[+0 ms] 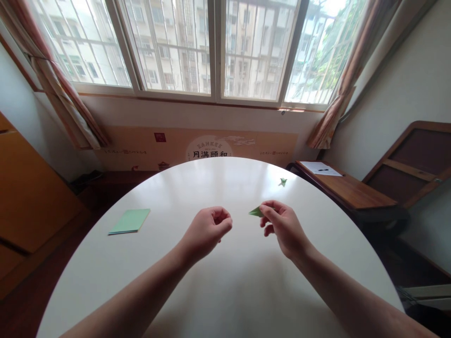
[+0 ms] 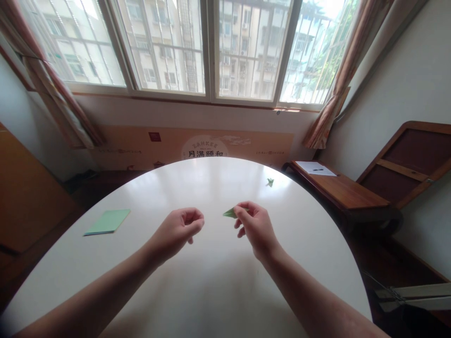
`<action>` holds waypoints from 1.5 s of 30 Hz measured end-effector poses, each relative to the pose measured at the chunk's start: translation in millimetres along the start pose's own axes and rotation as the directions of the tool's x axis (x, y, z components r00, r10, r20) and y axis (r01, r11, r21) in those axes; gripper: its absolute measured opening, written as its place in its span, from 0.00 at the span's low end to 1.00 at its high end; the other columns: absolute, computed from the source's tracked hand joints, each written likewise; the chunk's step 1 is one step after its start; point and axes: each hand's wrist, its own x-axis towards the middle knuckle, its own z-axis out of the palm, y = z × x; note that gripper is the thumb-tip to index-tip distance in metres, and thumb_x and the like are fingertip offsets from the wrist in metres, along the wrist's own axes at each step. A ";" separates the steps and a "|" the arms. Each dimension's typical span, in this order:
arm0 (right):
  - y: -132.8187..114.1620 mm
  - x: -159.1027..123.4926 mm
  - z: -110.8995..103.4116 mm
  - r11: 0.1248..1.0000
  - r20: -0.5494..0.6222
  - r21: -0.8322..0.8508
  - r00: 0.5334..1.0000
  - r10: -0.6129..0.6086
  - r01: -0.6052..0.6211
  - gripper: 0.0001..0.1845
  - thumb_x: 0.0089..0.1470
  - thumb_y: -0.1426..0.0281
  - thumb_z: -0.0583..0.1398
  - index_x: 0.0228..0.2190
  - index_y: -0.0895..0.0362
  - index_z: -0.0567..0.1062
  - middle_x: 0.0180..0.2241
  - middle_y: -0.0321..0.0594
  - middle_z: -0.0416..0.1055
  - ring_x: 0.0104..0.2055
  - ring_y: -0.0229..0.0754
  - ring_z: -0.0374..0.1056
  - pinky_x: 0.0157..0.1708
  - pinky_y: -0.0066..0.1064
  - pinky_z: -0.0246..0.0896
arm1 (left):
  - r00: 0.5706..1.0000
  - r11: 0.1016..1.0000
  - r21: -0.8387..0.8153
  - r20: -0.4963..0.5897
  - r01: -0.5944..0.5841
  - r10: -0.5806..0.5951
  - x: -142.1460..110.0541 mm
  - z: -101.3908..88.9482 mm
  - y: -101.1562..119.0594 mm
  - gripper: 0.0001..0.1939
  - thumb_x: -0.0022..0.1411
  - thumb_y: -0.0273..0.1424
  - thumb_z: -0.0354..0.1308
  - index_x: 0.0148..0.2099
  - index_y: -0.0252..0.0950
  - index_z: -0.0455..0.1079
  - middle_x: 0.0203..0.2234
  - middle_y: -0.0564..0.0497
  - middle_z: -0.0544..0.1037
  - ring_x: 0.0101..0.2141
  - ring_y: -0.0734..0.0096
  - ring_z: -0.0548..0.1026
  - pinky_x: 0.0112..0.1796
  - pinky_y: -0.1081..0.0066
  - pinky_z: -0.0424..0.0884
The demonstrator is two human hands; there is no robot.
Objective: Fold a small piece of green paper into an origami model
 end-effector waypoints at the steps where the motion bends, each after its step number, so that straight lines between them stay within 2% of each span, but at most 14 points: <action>1: -0.5 0.3 0.1 1.000 0.018 -0.004 1.000 0.013 -0.013 0.14 0.49 0.60 0.66 0.30 0.58 0.75 0.24 0.36 0.71 0.24 0.37 0.65 0.15 0.23 0.59 | 1.000 1.000 -0.013 -0.018 -0.007 0.006 0.5 0.0 -1.2 0.08 0.57 0.33 0.55 0.28 0.35 0.67 0.19 0.56 0.67 0.21 0.74 0.65 0.21 0.74 0.67; 4: -0.2 -3.1 3.4 0.998 0.117 -0.058 0.993 0.032 -0.025 0.15 0.49 0.60 0.67 0.31 0.60 0.77 0.25 0.38 0.73 0.24 0.38 0.67 0.15 0.24 0.60 | 0.997 0.997 -0.053 -0.042 -0.061 0.059 1.7 2.4 -5.4 0.11 0.60 0.38 0.57 0.34 0.34 0.71 0.23 0.53 0.70 0.24 0.71 0.68 0.21 0.73 0.70; 6: 2.0 -6.3 6.4 0.995 0.189 -0.101 0.981 0.038 -0.019 0.16 0.50 0.60 0.67 0.32 0.60 0.77 0.25 0.39 0.73 0.24 0.38 0.67 0.16 0.24 0.61 | 0.996 0.993 -0.070 -0.016 -0.090 0.089 2.6 4.8 -9.0 0.14 0.61 0.40 0.58 0.39 0.33 0.72 0.27 0.50 0.74 0.28 0.68 0.71 0.22 0.72 0.71; 11: 12.1 -6.7 11.1 0.994 0.266 -0.106 0.963 0.043 -0.015 0.19 0.50 0.61 0.67 0.41 0.59 0.75 0.23 0.33 0.71 0.23 0.37 0.67 0.15 0.24 0.60 | 0.994 0.987 -0.160 0.110 -0.004 0.022 6.3 8.3 -18.5 0.21 0.57 0.40 0.64 0.47 0.32 0.72 0.32 0.46 0.78 0.33 0.64 0.75 0.21 0.74 0.70; 15: 15.5 -2.8 11.1 0.991 0.299 -0.109 0.949 0.102 -0.072 0.26 0.50 0.61 0.68 0.48 0.58 0.71 0.24 0.33 0.72 0.24 0.37 0.67 0.16 0.23 0.62 | 0.988 0.980 -0.194 0.157 0.038 -0.007 8.2 9.5 -21.6 0.20 0.53 0.36 0.66 0.46 0.32 0.73 0.30 0.47 0.80 0.31 0.66 0.76 0.21 0.75 0.69; 21: 12.4 -1.5 9.6 0.989 0.308 -0.100 0.942 0.132 -0.106 0.31 0.49 0.62 0.68 0.52 0.56 0.69 0.33 0.39 0.76 0.31 0.41 0.71 0.18 0.24 0.64 | 0.995 0.966 -0.246 0.071 0.079 -0.063 13.0 12.6 -25.4 0.18 0.50 0.35 0.64 0.43 0.32 0.71 0.26 0.50 0.76 0.27 0.70 0.73 0.20 0.76 0.67; 23: 12.8 -1.5 11.3 0.989 0.299 -0.114 0.946 0.126 -0.095 0.28 0.49 0.61 0.68 0.50 0.57 0.72 0.33 0.41 0.77 0.32 0.42 0.72 0.18 0.23 0.64 | 0.996 0.962 -0.258 0.039 0.089 -0.082 14.6 13.5 -26.7 0.18 0.50 0.36 0.64 0.42 0.32 0.71 0.26 0.51 0.75 0.27 0.70 0.73 0.20 0.76 0.67; 26: 13.7 -1.2 15.8 0.986 0.289 -0.150 0.951 0.114 -0.073 0.20 0.47 0.60 0.68 0.40 0.60 0.78 0.33 0.44 0.77 0.31 0.43 0.72 0.15 0.23 0.60 | 0.994 0.964 -0.243 0.007 0.106 -0.108 15.1 14.6 -27.4 0.16 0.52 0.36 0.65 0.40 0.31 0.72 0.26 0.50 0.75 0.26 0.70 0.72 0.19 0.76 0.66; 30: 13.2 -0.8 21.3 0.979 0.246 -0.186 0.961 0.129 -0.084 0.15 0.52 0.62 0.66 0.36 0.61 0.79 0.34 0.44 0.77 0.32 0.42 0.72 0.16 0.23 0.59 | 0.991 0.973 -0.187 0.030 0.136 -0.133 14.7 14.2 -25.5 0.13 0.55 0.35 0.66 0.40 0.30 0.74 0.28 0.49 0.76 0.25 0.71 0.72 0.19 0.75 0.65; 33: 10.8 0.6 23.1 0.965 0.233 -0.229 0.955 0.183 -0.129 0.11 0.58 0.65 0.64 0.36 0.62 0.77 0.33 0.42 0.75 0.30 0.38 0.71 0.19 0.23 0.60 | 0.983 0.974 -0.146 0.087 0.171 -0.159 15.7 10.8 -22.9 0.10 0.62 0.34 0.63 0.39 0.30 0.74 0.28 0.50 0.75 0.26 0.73 0.73 0.23 0.75 0.68; 35: 8.5 2.4 23.3 0.951 0.248 -0.260 0.940 0.234 -0.168 0.10 0.62 0.66 0.62 0.38 0.62 0.76 0.35 0.40 0.74 0.31 0.36 0.71 0.25 0.26 0.67 | 0.974 0.971 -0.126 0.128 0.202 -0.186 16.8 7.5 -20.9 0.10 0.67 0.35 0.60 0.41 0.31 0.73 0.31 0.51 0.76 0.28 0.73 0.74 0.28 0.72 0.72; 39: 3.7 6.1 23.4 0.930 0.277 -0.286 0.909 0.311 -0.231 0.12 0.64 0.65 0.60 0.44 0.60 0.74 0.40 0.41 0.74 0.35 0.39 0.73 0.34 0.34 0.72 | 0.958 0.961 -0.117 0.176 0.250 -0.227 17.6 2.1 -17.0 0.11 0.69 0.35 0.58 0.45 0.31 0.72 0.37 0.49 0.77 0.33 0.70 0.76 0.34 0.67 0.76; 42: 1.3 5.4 25.1 0.934 0.266 -0.269 0.914 0.305 -0.233 0.12 0.64 0.65 0.60 0.43 0.61 0.74 0.39 0.40 0.74 0.34 0.38 0.72 0.32 0.32 0.72 | 0.962 0.960 -0.141 0.163 0.244 -0.220 15.6 1.2 -14.7 0.11 0.69 0.36 0.58 0.44 0.31 0.72 0.36 0.49 0.77 0.33 0.70 0.76 0.34 0.67 0.75; 45: 1.2 1.9 26.6 0.956 0.242 -0.223 0.938 0.246 -0.193 0.12 0.62 0.64 0.62 0.39 0.61 0.75 0.36 0.40 0.75 0.30 0.36 0.70 0.24 0.25 0.66 | 0.973 0.960 -0.187 0.133 0.210 -0.187 11.7 1.3 -13.0 0.13 0.66 0.38 0.60 0.40 0.31 0.73 0.33 0.49 0.77 0.30 0.71 0.75 0.29 0.72 0.71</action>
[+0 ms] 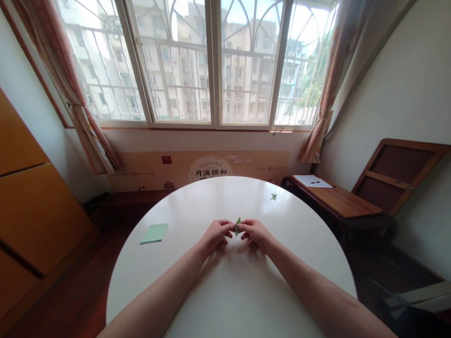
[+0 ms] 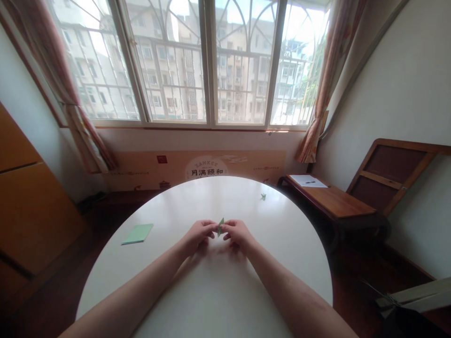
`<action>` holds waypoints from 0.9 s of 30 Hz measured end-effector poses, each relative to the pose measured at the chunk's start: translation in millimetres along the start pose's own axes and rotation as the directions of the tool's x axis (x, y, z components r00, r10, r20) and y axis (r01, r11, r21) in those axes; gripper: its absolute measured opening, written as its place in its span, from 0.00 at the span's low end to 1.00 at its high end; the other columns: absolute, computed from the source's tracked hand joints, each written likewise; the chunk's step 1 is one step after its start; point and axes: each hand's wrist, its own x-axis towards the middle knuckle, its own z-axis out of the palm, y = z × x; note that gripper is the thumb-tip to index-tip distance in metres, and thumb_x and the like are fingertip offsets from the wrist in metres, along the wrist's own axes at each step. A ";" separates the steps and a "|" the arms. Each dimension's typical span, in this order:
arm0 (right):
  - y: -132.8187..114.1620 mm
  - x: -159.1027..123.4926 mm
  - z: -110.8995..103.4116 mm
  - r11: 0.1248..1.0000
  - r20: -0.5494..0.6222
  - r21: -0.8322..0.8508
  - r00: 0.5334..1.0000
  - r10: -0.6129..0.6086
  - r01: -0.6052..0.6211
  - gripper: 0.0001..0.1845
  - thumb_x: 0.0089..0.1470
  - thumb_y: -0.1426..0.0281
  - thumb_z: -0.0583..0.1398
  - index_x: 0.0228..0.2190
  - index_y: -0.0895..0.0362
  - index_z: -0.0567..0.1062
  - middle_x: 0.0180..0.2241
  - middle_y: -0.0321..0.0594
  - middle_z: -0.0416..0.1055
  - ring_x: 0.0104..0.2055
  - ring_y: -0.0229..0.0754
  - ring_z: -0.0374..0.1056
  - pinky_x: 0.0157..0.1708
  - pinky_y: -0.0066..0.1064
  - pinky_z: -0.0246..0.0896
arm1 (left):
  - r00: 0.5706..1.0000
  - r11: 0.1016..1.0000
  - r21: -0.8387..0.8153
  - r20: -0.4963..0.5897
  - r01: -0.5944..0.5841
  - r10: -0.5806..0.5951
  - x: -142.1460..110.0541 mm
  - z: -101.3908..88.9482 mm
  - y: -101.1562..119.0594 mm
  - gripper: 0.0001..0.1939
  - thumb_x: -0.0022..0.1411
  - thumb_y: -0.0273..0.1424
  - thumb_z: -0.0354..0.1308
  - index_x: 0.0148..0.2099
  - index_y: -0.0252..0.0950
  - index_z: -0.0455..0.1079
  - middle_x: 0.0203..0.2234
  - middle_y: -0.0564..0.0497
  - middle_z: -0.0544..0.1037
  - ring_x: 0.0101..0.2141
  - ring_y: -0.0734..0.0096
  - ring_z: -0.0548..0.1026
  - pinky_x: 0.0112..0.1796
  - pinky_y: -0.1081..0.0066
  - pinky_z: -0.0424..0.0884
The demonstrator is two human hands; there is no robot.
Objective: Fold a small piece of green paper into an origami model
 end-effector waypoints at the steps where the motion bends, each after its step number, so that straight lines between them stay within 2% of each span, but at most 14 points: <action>1: 0.7 -1.1 0.4 1.000 -0.012 0.014 1.000 -0.021 0.021 0.12 0.60 0.63 0.63 0.37 0.61 0.76 0.35 0.42 0.75 0.29 0.36 0.70 0.21 0.23 0.62 | 1.000 1.000 -0.015 -0.006 -0.014 0.014 -1.6 0.0 0.3 0.14 0.64 0.40 0.62 0.39 0.32 0.74 0.32 0.48 0.78 0.30 0.71 0.75 0.26 0.74 0.69; 4: 3.7 -4.5 -0.4 0.996 -0.011 0.055 0.997 -0.075 0.076 0.15 0.53 0.60 0.66 0.35 0.60 0.78 0.34 0.43 0.76 0.29 0.38 0.70 0.17 0.22 0.56 | 0.998 0.997 -0.045 0.027 -0.055 0.057 -6.2 -1.0 1.5 0.18 0.57 0.44 0.65 0.38 0.32 0.76 0.31 0.46 0.79 0.32 0.67 0.75 0.23 0.76 0.65; 9: 7.0 -8.4 -1.2 0.983 0.013 0.124 0.991 -0.137 0.134 0.18 0.49 0.57 0.68 0.33 0.60 0.78 0.29 0.40 0.74 0.29 0.38 0.68 0.16 0.21 0.57 | 0.989 0.991 -0.017 0.056 -0.134 0.135 -9.0 -1.9 5.3 0.17 0.56 0.42 0.64 0.36 0.31 0.78 0.28 0.45 0.79 0.29 0.66 0.75 0.25 0.73 0.70; 12: 7.0 -9.0 1.7 0.969 -0.030 0.177 0.986 -0.167 0.169 0.21 0.49 0.55 0.68 0.38 0.56 0.74 0.34 0.39 0.74 0.31 0.39 0.69 0.16 0.21 0.59 | 0.976 0.975 0.041 0.019 -0.219 0.219 -10.8 -1.9 9.2 0.16 0.57 0.41 0.63 0.36 0.31 0.78 0.28 0.45 0.80 0.28 0.66 0.75 0.24 0.72 0.71; 16: 4.4 -11.2 6.2 0.955 -0.079 0.197 0.974 -0.212 0.223 0.21 0.47 0.54 0.69 0.30 0.56 0.71 0.28 0.36 0.69 0.30 0.41 0.68 0.13 0.22 0.60 | 0.937 0.929 0.175 -0.065 -0.327 0.342 -18.5 -1.7 15.4 0.11 0.59 0.37 0.63 0.36 0.34 0.80 0.29 0.46 0.79 0.30 0.64 0.75 0.27 0.70 0.72; 18: 1.8 -13.9 7.8 0.951 -0.077 0.204 0.972 -0.223 0.234 0.20 0.49 0.53 0.68 0.31 0.57 0.74 0.28 0.37 0.69 0.30 0.41 0.68 0.13 0.23 0.61 | 0.901 0.883 0.254 -0.084 -0.394 0.426 -23.0 -1.2 17.5 0.08 0.61 0.35 0.62 0.36 0.36 0.80 0.32 0.45 0.80 0.33 0.64 0.76 0.29 0.71 0.72; 22: -4.6 -20.8 9.8 0.937 -0.038 0.255 0.971 -0.236 0.238 0.18 0.50 0.55 0.68 0.34 0.58 0.79 0.29 0.40 0.71 0.31 0.41 0.68 0.15 0.23 0.62 | 0.757 0.689 0.476 -0.071 -0.547 0.650 -28.0 -0.9 18.0 0.07 0.63 0.32 0.60 0.39 0.38 0.80 0.40 0.43 0.80 0.37 0.63 0.78 0.28 0.72 0.76; 24: -7.0 -23.6 10.4 0.929 -0.008 0.293 0.972 -0.233 0.225 0.17 0.51 0.57 0.67 0.36 0.58 0.80 0.31 0.41 0.72 0.31 0.41 0.68 0.14 0.22 0.61 | 0.716 0.627 0.538 -0.060 -0.564 0.696 -28.5 -1.9 17.6 0.08 0.65 0.32 0.60 0.39 0.39 0.81 0.41 0.43 0.80 0.39 0.62 0.78 0.30 0.70 0.77; 27: -8.5 -26.0 11.0 0.917 0.026 0.348 0.976 -0.216 0.193 0.16 0.54 0.58 0.66 0.37 0.58 0.81 0.33 0.43 0.73 0.31 0.40 0.68 0.14 0.21 0.60 | 0.682 0.565 0.593 -0.037 -0.573 0.730 -28.6 -3.6 18.2 0.08 0.66 0.33 0.59 0.39 0.41 0.81 0.39 0.44 0.82 0.40 0.60 0.77 0.33 0.66 0.79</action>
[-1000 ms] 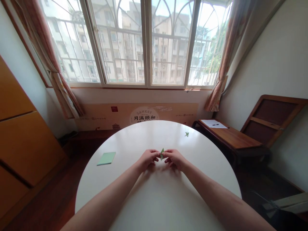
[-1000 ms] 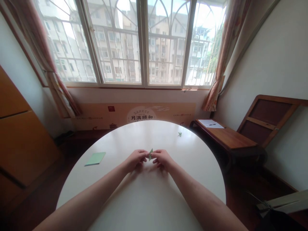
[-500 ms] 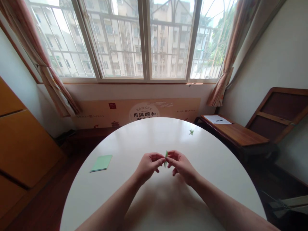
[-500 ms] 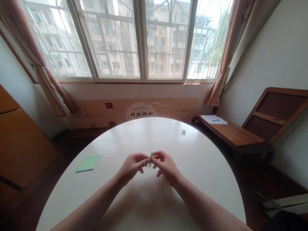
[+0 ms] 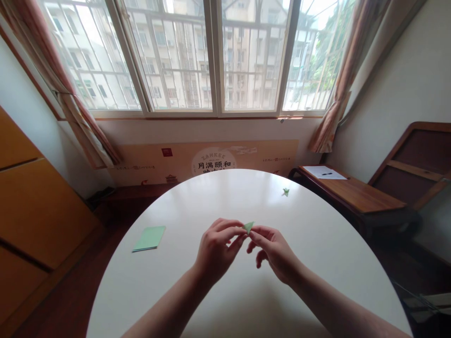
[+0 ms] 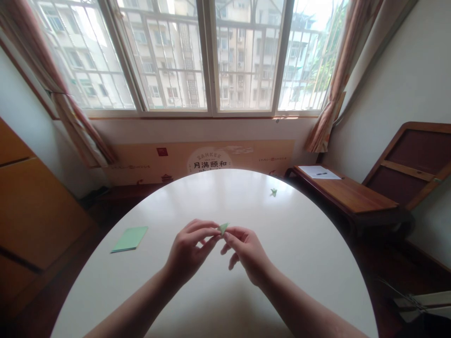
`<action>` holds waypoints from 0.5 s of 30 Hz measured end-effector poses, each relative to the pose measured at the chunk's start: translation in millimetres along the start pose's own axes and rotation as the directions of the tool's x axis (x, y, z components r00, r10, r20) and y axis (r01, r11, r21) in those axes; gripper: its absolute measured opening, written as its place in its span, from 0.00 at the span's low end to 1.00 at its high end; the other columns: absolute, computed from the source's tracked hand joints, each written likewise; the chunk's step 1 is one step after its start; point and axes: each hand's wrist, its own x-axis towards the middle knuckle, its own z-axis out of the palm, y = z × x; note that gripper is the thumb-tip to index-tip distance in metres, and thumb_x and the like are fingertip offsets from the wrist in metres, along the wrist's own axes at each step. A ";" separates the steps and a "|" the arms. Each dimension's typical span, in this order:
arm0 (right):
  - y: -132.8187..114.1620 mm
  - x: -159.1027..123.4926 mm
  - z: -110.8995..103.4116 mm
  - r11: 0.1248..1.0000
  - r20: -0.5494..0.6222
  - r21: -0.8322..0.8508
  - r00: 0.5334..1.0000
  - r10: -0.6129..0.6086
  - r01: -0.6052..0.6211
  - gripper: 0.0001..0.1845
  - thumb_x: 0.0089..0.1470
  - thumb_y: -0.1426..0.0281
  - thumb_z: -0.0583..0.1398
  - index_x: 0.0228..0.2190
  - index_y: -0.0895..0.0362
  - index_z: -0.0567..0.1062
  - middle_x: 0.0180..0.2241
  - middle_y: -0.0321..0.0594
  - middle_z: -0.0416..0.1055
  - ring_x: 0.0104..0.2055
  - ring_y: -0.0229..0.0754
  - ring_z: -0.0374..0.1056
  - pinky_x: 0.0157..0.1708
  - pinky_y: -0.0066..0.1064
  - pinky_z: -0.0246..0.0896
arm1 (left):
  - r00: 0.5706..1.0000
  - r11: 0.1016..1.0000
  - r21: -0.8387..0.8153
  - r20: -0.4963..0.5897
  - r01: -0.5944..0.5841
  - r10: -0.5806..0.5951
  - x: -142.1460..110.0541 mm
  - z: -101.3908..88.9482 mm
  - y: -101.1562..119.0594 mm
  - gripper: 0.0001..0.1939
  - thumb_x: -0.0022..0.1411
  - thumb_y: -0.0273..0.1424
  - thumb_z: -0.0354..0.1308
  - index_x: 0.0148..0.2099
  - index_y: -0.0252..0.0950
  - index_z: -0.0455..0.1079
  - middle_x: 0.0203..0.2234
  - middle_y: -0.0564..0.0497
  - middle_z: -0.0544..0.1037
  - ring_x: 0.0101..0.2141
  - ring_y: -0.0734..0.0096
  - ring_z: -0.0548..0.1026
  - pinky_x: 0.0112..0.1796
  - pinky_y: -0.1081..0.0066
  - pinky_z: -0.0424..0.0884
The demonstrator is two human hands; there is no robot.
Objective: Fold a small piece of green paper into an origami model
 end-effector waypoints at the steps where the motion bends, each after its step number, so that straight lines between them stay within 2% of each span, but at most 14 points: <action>1: -0.1 -0.3 0.2 1.000 0.003 0.018 1.000 0.008 -0.008 0.16 0.54 0.58 0.66 0.37 0.58 0.82 0.33 0.43 0.73 0.31 0.40 0.68 0.14 0.21 0.60 | 1.000 1.000 0.008 -0.003 -0.008 0.008 0.4 -0.5 0.2 0.08 0.66 0.33 0.59 0.39 0.41 0.80 0.39 0.44 0.82 0.40 0.60 0.77 0.35 0.65 0.79; 3: 0.1 -0.7 0.5 0.999 0.013 0.046 1.000 0.017 -0.017 0.16 0.55 0.58 0.65 0.38 0.58 0.82 0.35 0.44 0.73 0.31 0.40 0.67 0.14 0.21 0.60 | 1.000 1.000 0.005 -0.012 -0.006 0.006 1.1 -1.2 1.1 0.07 0.66 0.32 0.60 0.38 0.40 0.80 0.39 0.44 0.82 0.40 0.60 0.77 0.35 0.64 0.80; 6: 0.4 -0.8 0.9 0.998 0.028 0.054 0.999 0.014 -0.016 0.16 0.55 0.59 0.66 0.39 0.57 0.82 0.36 0.44 0.73 0.30 0.39 0.67 0.15 0.21 0.60 | 0.999 1.000 -0.023 -0.032 0.008 -0.009 1.7 -0.9 2.9 0.06 0.65 0.29 0.60 0.38 0.39 0.80 0.38 0.44 0.81 0.40 0.61 0.77 0.31 0.69 0.79; 11: 1.2 0.0 1.9 0.999 0.002 0.036 1.000 0.023 -0.023 0.14 0.53 0.59 0.68 0.34 0.58 0.81 0.35 0.43 0.73 0.30 0.38 0.67 0.15 0.20 0.60 | 0.999 0.998 -0.053 -0.042 -0.027 0.025 0.6 1.7 2.9 0.05 0.64 0.26 0.60 0.38 0.37 0.79 0.36 0.44 0.81 0.38 0.65 0.77 0.27 0.74 0.77; 15: 2.0 0.6 1.8 0.999 -0.048 0.035 0.998 0.038 -0.036 0.15 0.52 0.59 0.68 0.35 0.58 0.82 0.37 0.44 0.74 0.29 0.38 0.67 0.14 0.21 0.59 | 0.989 0.996 -0.091 -0.148 0.012 -0.025 -0.9 4.6 -1.8 0.09 0.60 0.22 0.61 0.42 0.36 0.78 0.37 0.46 0.80 0.32 0.69 0.77 0.23 0.76 0.75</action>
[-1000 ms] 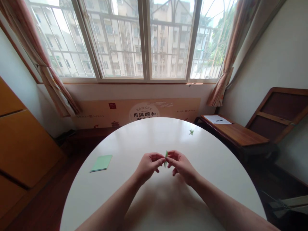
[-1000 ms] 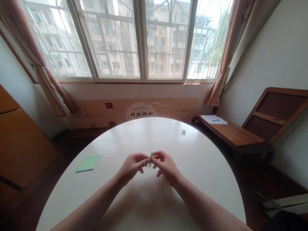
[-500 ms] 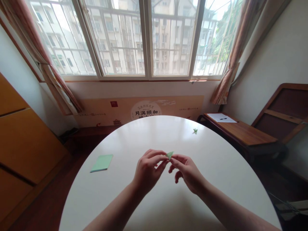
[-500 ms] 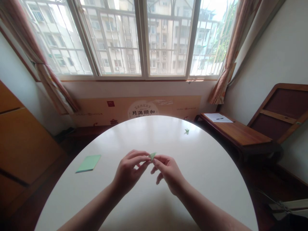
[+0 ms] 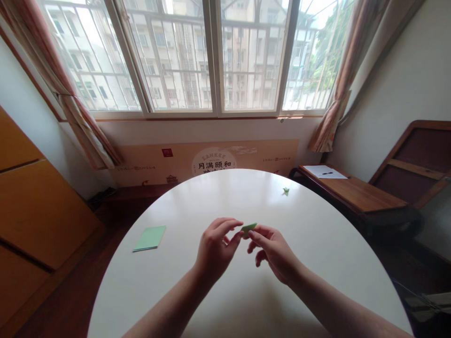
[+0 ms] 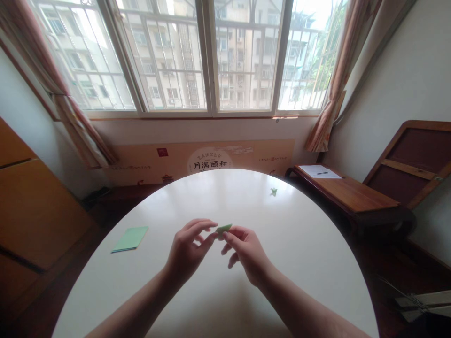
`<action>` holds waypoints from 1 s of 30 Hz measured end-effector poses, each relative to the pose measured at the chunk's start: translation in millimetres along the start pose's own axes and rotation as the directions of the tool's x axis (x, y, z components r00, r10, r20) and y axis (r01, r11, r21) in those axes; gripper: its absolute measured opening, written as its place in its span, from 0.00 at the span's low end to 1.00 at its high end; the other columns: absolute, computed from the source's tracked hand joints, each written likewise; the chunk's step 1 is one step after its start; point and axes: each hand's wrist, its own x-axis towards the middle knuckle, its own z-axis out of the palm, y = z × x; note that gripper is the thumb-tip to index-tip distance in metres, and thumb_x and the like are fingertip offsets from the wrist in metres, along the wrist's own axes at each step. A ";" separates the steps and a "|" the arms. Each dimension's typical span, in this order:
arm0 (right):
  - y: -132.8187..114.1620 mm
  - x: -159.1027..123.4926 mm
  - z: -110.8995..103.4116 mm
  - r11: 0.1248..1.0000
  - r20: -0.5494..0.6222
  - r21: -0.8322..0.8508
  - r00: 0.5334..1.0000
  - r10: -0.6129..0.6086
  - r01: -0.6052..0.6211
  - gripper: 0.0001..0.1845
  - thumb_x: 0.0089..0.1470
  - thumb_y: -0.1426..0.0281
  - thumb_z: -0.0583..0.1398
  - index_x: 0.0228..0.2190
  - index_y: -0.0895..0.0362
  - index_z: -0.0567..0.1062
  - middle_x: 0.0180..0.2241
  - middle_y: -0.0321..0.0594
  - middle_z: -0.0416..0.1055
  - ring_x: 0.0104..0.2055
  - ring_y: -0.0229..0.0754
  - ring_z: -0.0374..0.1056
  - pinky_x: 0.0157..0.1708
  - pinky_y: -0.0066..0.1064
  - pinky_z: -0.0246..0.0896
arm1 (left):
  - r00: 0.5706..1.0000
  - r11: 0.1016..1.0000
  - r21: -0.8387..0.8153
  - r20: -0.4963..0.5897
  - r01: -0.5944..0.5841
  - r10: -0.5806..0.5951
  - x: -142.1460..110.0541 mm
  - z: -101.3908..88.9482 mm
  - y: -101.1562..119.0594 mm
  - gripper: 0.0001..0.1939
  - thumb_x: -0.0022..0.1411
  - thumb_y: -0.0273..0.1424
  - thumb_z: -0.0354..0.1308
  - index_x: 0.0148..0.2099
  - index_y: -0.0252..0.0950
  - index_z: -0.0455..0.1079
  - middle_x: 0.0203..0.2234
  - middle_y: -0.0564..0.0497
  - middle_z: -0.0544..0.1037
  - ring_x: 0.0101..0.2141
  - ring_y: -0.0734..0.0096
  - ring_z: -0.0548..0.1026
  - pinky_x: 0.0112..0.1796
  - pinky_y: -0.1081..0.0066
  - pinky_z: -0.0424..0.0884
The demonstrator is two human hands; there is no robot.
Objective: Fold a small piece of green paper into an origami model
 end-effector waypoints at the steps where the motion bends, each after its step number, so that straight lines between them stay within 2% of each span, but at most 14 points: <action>1: 0.1 0.0 -0.1 1.000 -0.004 -0.001 1.000 -0.003 0.003 0.15 0.52 0.59 0.68 0.36 0.58 0.82 0.37 0.44 0.74 0.29 0.38 0.67 0.14 0.21 0.59 | 1.000 1.000 -0.001 -0.019 0.013 -0.014 -0.3 0.3 -1.1 0.09 0.60 0.22 0.61 0.42 0.36 0.78 0.36 0.46 0.80 0.31 0.70 0.77 0.22 0.76 0.74; 4: 0.2 0.0 -0.5 1.000 0.006 -0.008 1.000 -0.012 0.012 0.15 0.52 0.59 0.68 0.36 0.58 0.82 0.36 0.44 0.74 0.29 0.37 0.67 0.14 0.21 0.59 | 0.999 1.000 -0.004 -0.019 0.027 -0.027 -0.4 0.6 -2.2 0.07 0.60 0.22 0.62 0.39 0.36 0.79 0.35 0.47 0.80 0.30 0.70 0.77 0.22 0.77 0.73; 13: 3.3 0.6 -1.2 0.997 -0.002 -0.041 0.998 -0.059 0.059 0.13 0.51 0.61 0.68 0.33 0.58 0.81 0.34 0.44 0.76 0.28 0.38 0.68 0.15 0.22 0.61 | 0.999 0.999 -0.017 -0.016 -0.048 0.048 0.3 0.0 3.9 0.05 0.61 0.23 0.62 0.36 0.36 0.79 0.33 0.46 0.80 0.32 0.68 0.78 0.23 0.77 0.73; 16: 2.8 1.4 -1.7 0.995 -0.008 -0.045 0.996 -0.086 0.086 0.13 0.52 0.60 0.68 0.32 0.58 0.81 0.31 0.42 0.74 0.28 0.38 0.67 0.16 0.22 0.62 | 0.999 0.998 -0.051 0.020 0.035 -0.034 0.3 -0.3 6.7 0.04 0.60 0.25 0.62 0.35 0.35 0.79 0.31 0.46 0.81 0.30 0.68 0.77 0.24 0.76 0.73; 18: 1.4 1.5 -2.1 0.993 0.001 -0.047 0.994 -0.106 0.106 0.13 0.52 0.60 0.68 0.31 0.58 0.80 0.28 0.40 0.73 0.28 0.38 0.67 0.17 0.23 0.63 | 0.982 0.974 -0.138 0.081 0.178 -0.168 1.1 -0.4 8.0 0.04 0.60 0.28 0.63 0.34 0.35 0.79 0.28 0.47 0.80 0.27 0.70 0.76 0.23 0.76 0.71; 20: -0.7 1.0 -2.5 0.991 0.027 -0.052 0.993 -0.119 0.120 0.14 0.52 0.59 0.68 0.31 0.58 0.80 0.26 0.39 0.72 0.28 0.38 0.67 0.17 0.23 0.64 | 0.927 0.887 -0.281 0.191 0.367 -0.323 3.0 -0.8 8.6 0.07 0.59 0.33 0.65 0.34 0.33 0.79 0.24 0.48 0.78 0.24 0.72 0.73 0.20 0.76 0.70; 22: -3.4 -0.1 -3.3 0.990 0.062 -0.058 0.990 -0.123 0.127 0.15 0.53 0.59 0.68 0.31 0.59 0.79 0.26 0.40 0.73 0.28 0.38 0.67 0.17 0.23 0.64 | 0.832 0.714 -0.430 0.335 0.553 -0.443 5.6 -1.7 8.3 0.11 0.57 0.36 0.67 0.33 0.32 0.79 0.22 0.50 0.76 0.21 0.74 0.70 0.17 0.78 0.67; 24: -6.0 -1.2 -4.4 0.990 0.104 -0.064 0.987 -0.119 0.127 0.15 0.54 0.59 0.67 0.31 0.59 0.79 0.26 0.40 0.73 0.27 0.38 0.67 0.18 0.23 0.63 | 0.737 0.536 -0.506 0.464 0.676 -0.491 8.0 -2.8 7.5 0.13 0.53 0.38 0.69 0.32 0.31 0.78 0.19 0.52 0.74 0.20 0.77 0.68 0.15 0.80 0.64; 26: -8.3 -1.9 -5.8 0.990 0.142 -0.065 0.983 -0.113 0.123 0.15 0.54 0.59 0.67 0.31 0.60 0.79 0.25 0.40 0.73 0.27 0.38 0.67 0.18 0.23 0.63 | 0.676 0.436 -0.518 0.541 0.736 -0.499 9.8 -3.9 6.5 0.14 0.51 0.38 0.71 0.30 0.31 0.77 0.18 0.53 0.71 0.19 0.78 0.66 0.14 0.82 0.61; 30: -11.0 -1.7 -8.2 0.992 0.197 -0.058 0.976 -0.095 0.109 0.14 0.54 0.60 0.68 0.30 0.60 0.78 0.25 0.39 0.73 0.26 0.37 0.67 0.18 0.24 0.63 | 0.620 0.363 -0.503 0.612 0.784 -0.492 10.9 -5.2 5.0 0.14 0.50 0.38 0.72 0.28 0.31 0.76 0.18 0.53 0.70 0.19 0.79 0.65 0.13 0.83 0.60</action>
